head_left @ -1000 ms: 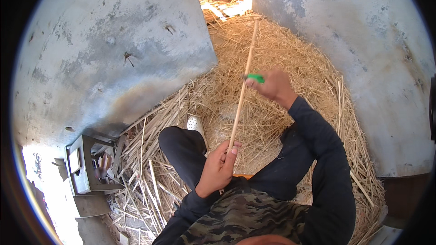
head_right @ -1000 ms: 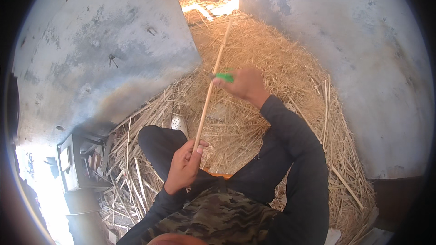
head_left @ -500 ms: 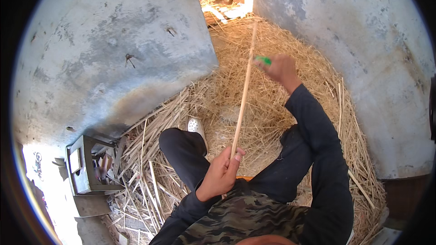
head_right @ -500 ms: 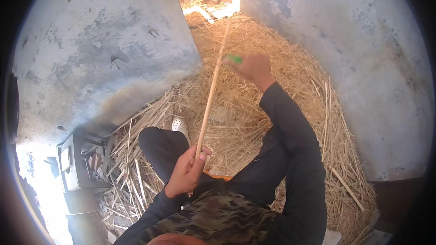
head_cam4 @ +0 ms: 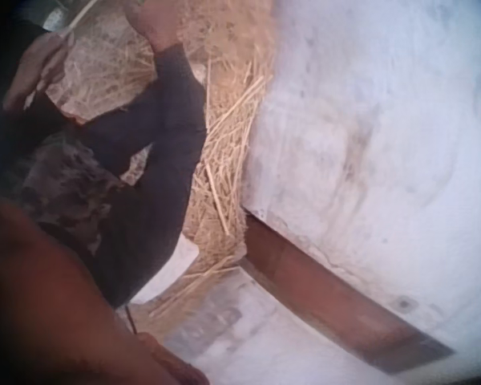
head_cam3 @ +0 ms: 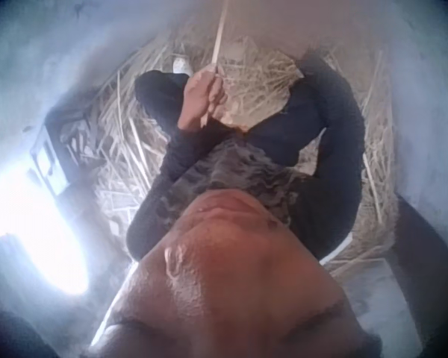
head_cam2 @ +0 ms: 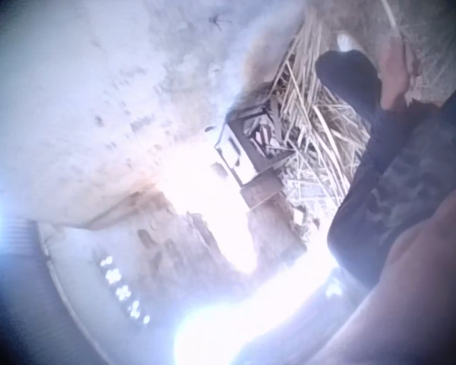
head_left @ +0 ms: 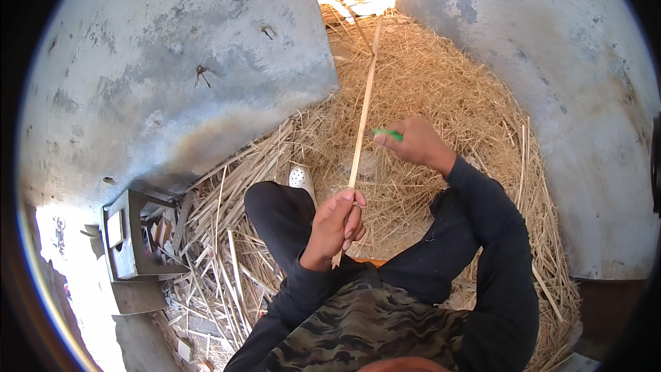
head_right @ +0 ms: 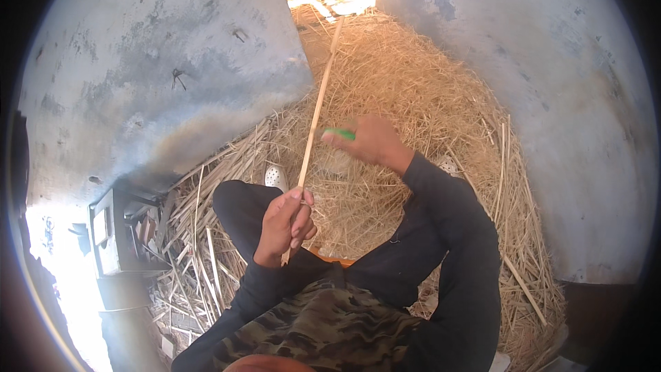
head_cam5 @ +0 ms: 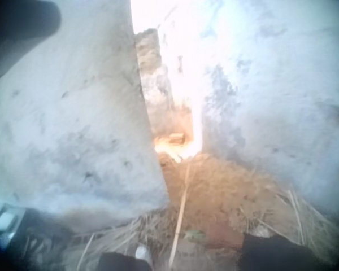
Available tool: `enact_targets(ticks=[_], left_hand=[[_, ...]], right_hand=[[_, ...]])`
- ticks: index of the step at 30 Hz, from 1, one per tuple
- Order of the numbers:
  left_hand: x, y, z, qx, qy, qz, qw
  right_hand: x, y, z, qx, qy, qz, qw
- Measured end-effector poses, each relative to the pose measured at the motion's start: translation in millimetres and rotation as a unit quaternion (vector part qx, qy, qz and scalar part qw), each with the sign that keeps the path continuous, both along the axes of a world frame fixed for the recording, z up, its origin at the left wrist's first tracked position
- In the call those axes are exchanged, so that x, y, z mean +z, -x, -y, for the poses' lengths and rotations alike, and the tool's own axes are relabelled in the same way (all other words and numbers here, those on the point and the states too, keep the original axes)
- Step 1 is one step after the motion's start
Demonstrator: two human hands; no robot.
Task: The person sits on a straw-covered floor and uses a green utility knife to shave a long, thin wooden stick. They hold the stick with their left hand and scrape the surface with the knife in their right hand, creating wood shavings that fall onto the straw.
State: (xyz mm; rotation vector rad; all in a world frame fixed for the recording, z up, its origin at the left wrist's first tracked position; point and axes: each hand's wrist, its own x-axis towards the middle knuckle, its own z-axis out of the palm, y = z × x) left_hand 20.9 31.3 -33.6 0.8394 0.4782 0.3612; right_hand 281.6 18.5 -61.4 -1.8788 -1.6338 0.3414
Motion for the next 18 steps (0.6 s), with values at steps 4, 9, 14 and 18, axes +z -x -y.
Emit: enact_targets(ticks=[4,9,14,18], left_hand=[[16.3,-4.6,-3.6,-0.021,0.052,0.021,0.998],[32.0,-1.7,0.5,-0.023,0.105,0.031,0.994],[34.0,0.5,-1.4,-0.037,0.093,0.035,0.994],[39.1,9.4,5.7,-0.07,0.064,0.018,0.995]], right_hand=[[19.1,37.5,18.5,0.082,-0.109,0.119,0.983],[12.0,22.4,1.2,0.001,-0.13,0.092,0.987],[20.4,44.0,13.3,0.079,-0.171,0.153,0.97],[26.2,-8.4,-10.8,-0.053,-0.101,0.127,0.985]])
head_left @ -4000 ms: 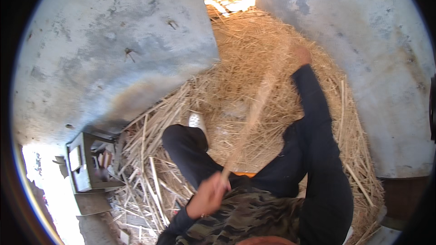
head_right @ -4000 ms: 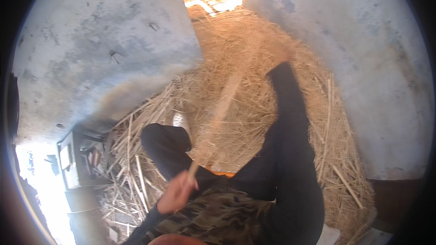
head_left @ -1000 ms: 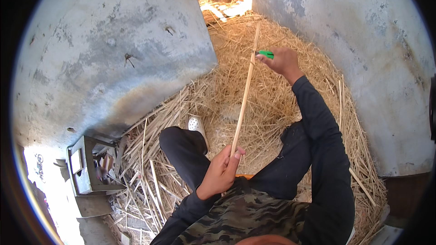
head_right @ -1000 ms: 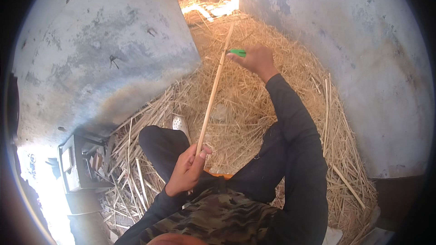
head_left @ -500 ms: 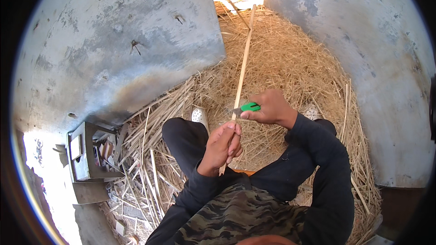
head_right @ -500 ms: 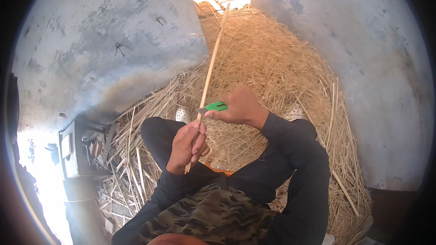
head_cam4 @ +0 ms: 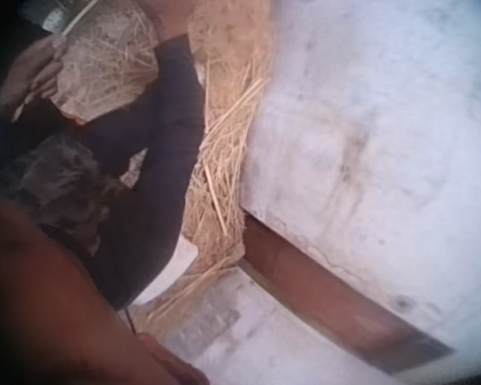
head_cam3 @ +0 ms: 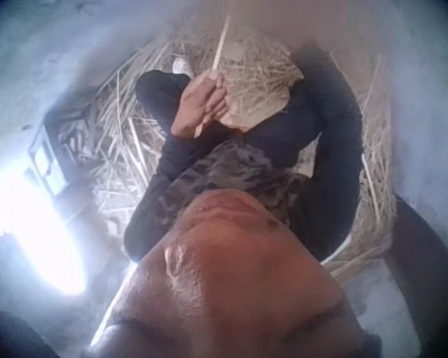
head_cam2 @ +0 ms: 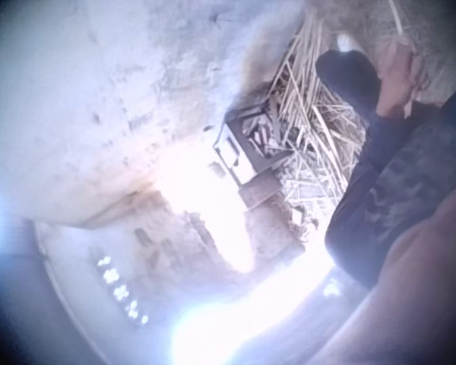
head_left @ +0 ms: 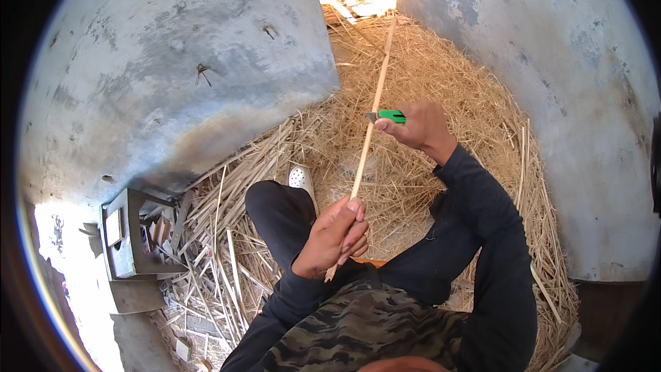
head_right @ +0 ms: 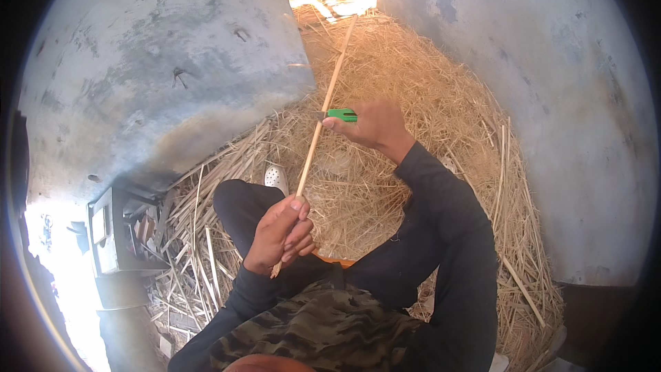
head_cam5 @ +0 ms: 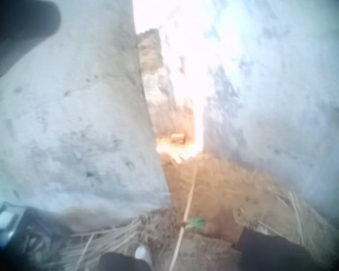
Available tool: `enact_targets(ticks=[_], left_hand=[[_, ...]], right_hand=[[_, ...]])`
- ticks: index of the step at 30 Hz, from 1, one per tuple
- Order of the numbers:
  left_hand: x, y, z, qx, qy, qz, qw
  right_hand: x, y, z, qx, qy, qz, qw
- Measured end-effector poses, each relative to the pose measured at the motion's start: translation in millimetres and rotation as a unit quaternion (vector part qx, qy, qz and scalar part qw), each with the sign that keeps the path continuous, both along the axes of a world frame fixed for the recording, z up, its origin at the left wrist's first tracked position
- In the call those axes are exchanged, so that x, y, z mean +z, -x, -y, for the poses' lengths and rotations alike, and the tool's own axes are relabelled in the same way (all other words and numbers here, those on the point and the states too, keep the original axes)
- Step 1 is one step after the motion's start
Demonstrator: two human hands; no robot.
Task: The person sits on a straw-covered floor and uses a green utility knife to shave a long, thin wooden stick. They hold the stick with their left hand and scrape the surface with the knife in their right hand, creating wood shavings that fall onto the straw.
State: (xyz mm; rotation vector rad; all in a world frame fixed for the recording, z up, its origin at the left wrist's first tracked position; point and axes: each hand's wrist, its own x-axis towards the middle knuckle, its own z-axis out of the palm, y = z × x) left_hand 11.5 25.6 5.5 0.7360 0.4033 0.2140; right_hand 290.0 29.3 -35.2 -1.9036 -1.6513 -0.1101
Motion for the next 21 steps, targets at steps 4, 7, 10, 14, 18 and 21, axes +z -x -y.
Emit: enact_targets(ticks=[4,7,10,14,18,21], left_hand=[[-4.8,3.1,-1.0,0.011,-0.011,0.016,1.0],[-3.6,9.1,6.5,0.002,-0.064,-0.017,0.998],[4.2,18.1,28.1,-0.038,-0.102,-0.047,0.993],[-0.5,16.0,30.9,-0.029,-0.18,-0.085,0.98],[-15.6,9.0,25.2,0.014,-0.242,-0.088,0.966],[-8.0,6.2,17.6,0.045,-0.225,-0.094,0.969]], right_hand=[[-8.3,40.5,11.3,0.082,-0.085,0.018,0.993],[-10.3,25.3,6.0,0.045,-0.047,0.076,0.995],[-6.4,-49.1,-16.9,-0.105,0.036,0.02,0.994],[-10.4,-84.5,-16.0,-0.12,-0.039,0.082,0.989],[-8.4,-66.7,-16.8,-0.115,0.001,-0.042,0.992],[-12.5,-7.8,7.8,0.042,-0.076,0.006,0.996]])
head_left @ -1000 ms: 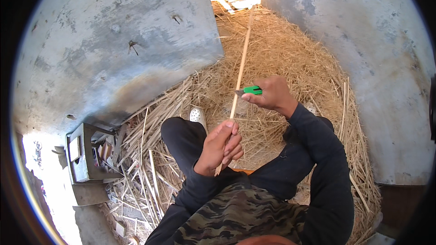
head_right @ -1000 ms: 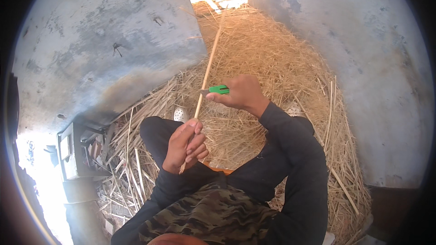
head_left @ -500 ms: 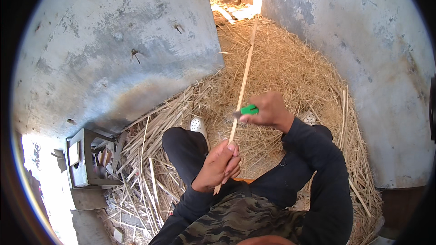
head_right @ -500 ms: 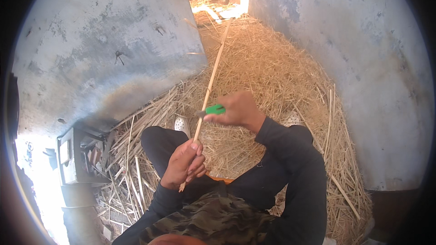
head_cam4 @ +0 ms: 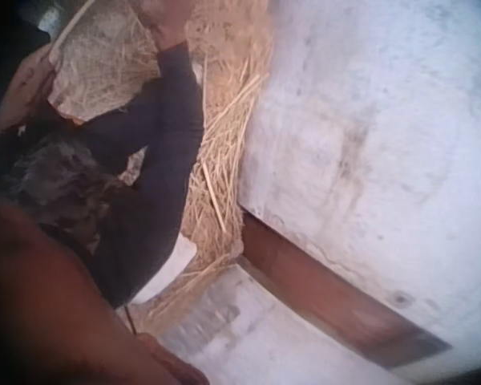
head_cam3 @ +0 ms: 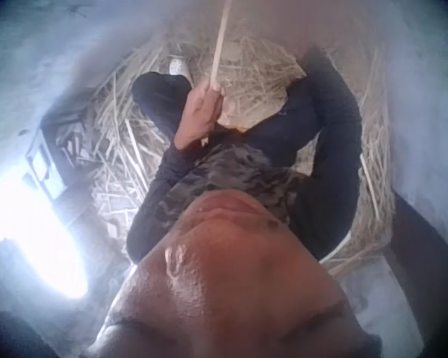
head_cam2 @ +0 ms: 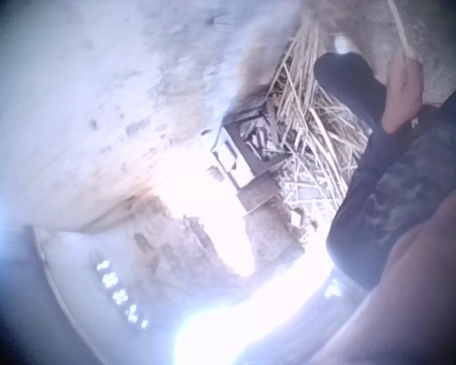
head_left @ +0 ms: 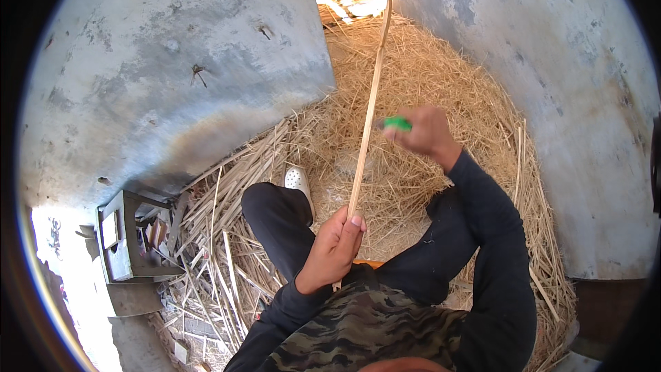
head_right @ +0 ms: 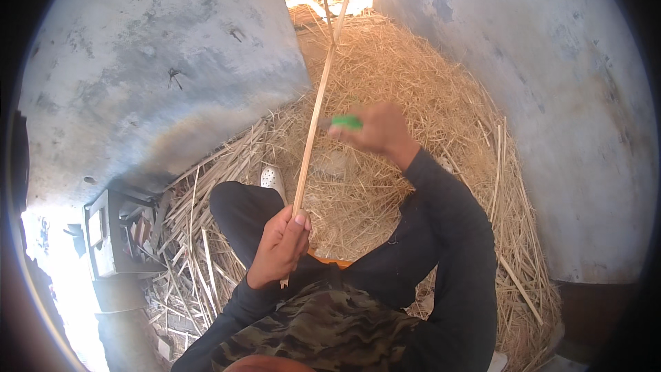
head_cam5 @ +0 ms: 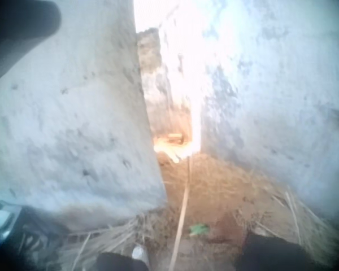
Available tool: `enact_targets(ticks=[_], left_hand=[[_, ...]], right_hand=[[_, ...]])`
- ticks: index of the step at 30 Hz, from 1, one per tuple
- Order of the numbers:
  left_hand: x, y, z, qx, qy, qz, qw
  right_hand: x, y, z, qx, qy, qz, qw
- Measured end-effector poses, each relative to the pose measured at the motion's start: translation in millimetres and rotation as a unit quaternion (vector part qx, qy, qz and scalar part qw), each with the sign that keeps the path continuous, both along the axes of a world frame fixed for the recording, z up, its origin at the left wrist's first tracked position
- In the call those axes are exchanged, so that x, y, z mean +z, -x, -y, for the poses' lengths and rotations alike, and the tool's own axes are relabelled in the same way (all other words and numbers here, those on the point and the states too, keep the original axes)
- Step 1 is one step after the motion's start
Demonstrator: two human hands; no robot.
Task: The person sits on a straw-covered floor and uses a green utility knife to shave a long, thin wooden stick. They hold the stick with their left hand and scrape the surface with the knife in their right hand, creating wood shavings that fall onto the straw.
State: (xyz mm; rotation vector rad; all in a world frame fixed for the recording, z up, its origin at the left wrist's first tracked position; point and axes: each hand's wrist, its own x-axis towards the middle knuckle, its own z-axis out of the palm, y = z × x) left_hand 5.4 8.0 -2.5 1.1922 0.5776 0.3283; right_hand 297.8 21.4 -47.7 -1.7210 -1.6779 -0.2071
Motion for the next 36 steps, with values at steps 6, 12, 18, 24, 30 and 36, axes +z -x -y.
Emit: enact_targets(ticks=[6,12,18,24,30,36], left_hand=[[5.0,-1.8,-1.8,0.002,-0.036,-0.01,0.999],[9.6,-0.7,-4.5,-0.02,-0.017,-0.041,0.999],[7.8,6.9,-3.6,-0.03,-0.081,-0.03,0.996],[2.6,12.8,13.4,-0.065,-0.073,-0.038,0.994],[-15.3,4.1,13.4,-0.06,-0.128,-0.048,0.989],[-14.5,3.4,-3.3,-0.013,-0.093,-0.051,0.994]], right_hand=[[14.3,38.6,8.2,0.072,-0.007,0.011,0.997],[6.5,43.0,7.5,0.086,-0.004,0.015,0.996],[17.9,6.2,-9.1,0.035,-0.062,0.107,0.992],[5.4,-51.5,-29.7,-0.137,0.007,0.071,0.988],[-7.2,-79.6,-36.2,-0.157,0.002,0.01,0.988],[18.4,-30.6,-19.6,-0.001,0.188,-0.431,0.883]])
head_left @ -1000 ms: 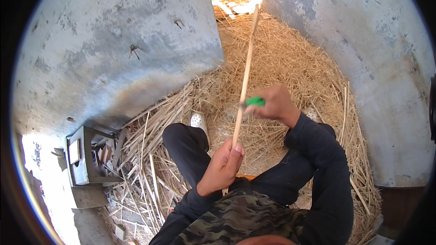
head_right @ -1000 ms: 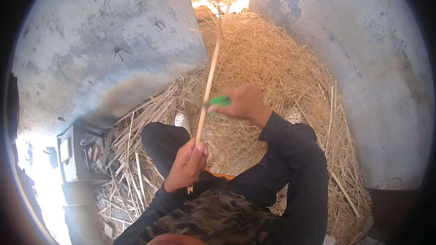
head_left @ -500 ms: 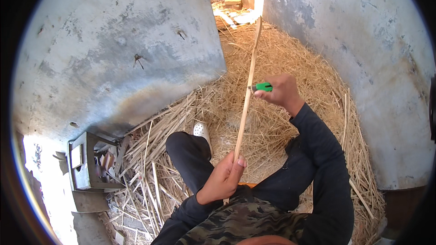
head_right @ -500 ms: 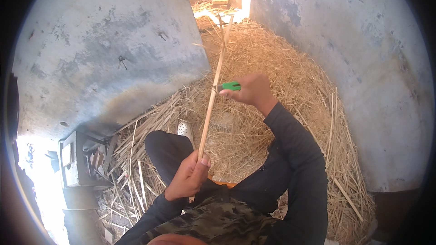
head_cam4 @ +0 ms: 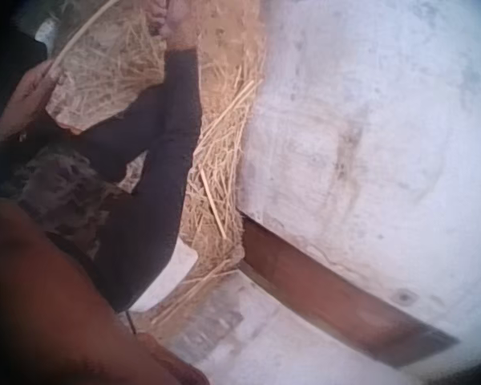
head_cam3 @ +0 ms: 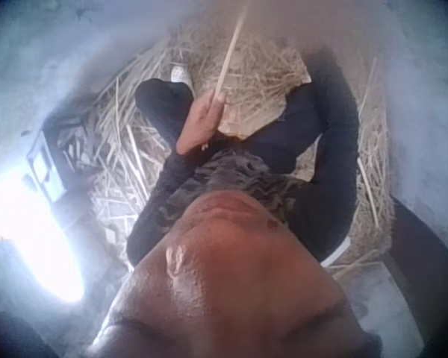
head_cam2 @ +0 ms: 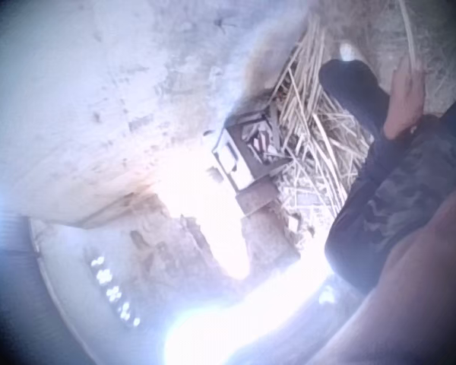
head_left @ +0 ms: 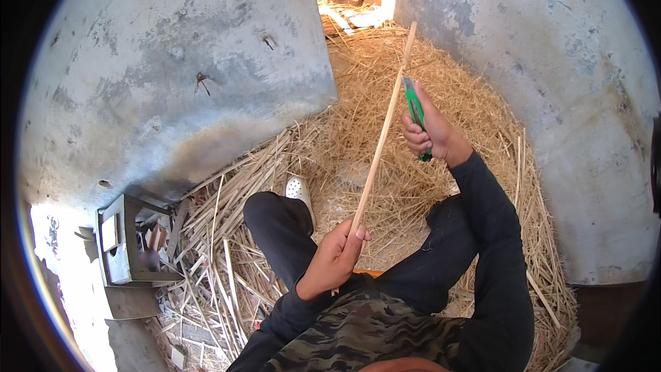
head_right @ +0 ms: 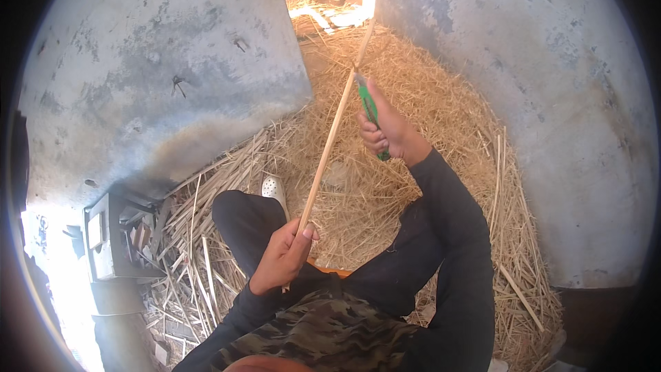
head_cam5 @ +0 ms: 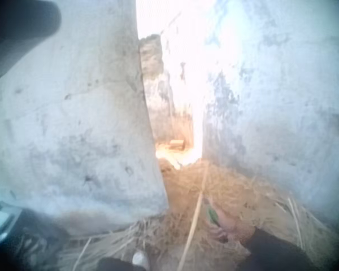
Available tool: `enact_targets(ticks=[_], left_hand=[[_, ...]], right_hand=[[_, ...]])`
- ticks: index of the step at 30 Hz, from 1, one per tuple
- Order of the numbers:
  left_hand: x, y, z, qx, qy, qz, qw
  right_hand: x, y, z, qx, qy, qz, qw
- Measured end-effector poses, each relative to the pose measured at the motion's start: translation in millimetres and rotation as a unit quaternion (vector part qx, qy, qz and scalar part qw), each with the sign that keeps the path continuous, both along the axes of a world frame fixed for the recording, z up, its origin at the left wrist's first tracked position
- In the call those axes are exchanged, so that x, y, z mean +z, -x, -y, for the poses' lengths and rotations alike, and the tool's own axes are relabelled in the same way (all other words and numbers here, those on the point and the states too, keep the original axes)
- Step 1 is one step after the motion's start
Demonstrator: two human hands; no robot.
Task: The person sits on a straw-covered floor and uses a green utility knife to shave a long, thin wooden stick. They hold the stick with their left hand and scrape the surface with the knife in their right hand, creating wood shavings that fall onto the straw.
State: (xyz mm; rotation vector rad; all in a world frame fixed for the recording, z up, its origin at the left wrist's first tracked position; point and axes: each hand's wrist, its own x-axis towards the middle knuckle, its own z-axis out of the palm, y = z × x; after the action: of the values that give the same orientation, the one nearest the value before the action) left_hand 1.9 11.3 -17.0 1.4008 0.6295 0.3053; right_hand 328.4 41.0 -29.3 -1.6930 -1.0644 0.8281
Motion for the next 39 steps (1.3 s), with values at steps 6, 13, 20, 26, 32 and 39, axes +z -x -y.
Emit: enact_targets(ticks=[6,13,20,26,32,39], left_hand=[[6.2,-8.1,-6.8,0.042,0.044,0.038,0.997],[21.1,-6.0,-7.8,0.006,-0.047,0.007,0.999],[25.3,2.1,-1.9,-0.019,-0.038,-0.011,0.999],[21.8,12.9,12.9,-0.076,-0.082,0.003,0.994],[20.1,7.0,2.2,0.012,-0.007,-0.018,1.0],[19.8,6.1,-2.1,0.072,-0.157,-0.019,0.985]], right_hand=[[-23.0,78.5,34.7,0.108,-0.144,0.287,0.941],[-4.5,61.8,24.6,0.043,-0.155,0.411,0.897],[-2.8,68.5,24.0,0.017,-0.204,0.476,0.855],[-3.5,-27.8,5.3,-0.126,-0.048,0.467,0.874],[-10.5,50.4,25.9,0.029,-0.077,0.444,0.892],[-11.8,76.6,21.6,0.042,-0.181,0.427,0.885]])
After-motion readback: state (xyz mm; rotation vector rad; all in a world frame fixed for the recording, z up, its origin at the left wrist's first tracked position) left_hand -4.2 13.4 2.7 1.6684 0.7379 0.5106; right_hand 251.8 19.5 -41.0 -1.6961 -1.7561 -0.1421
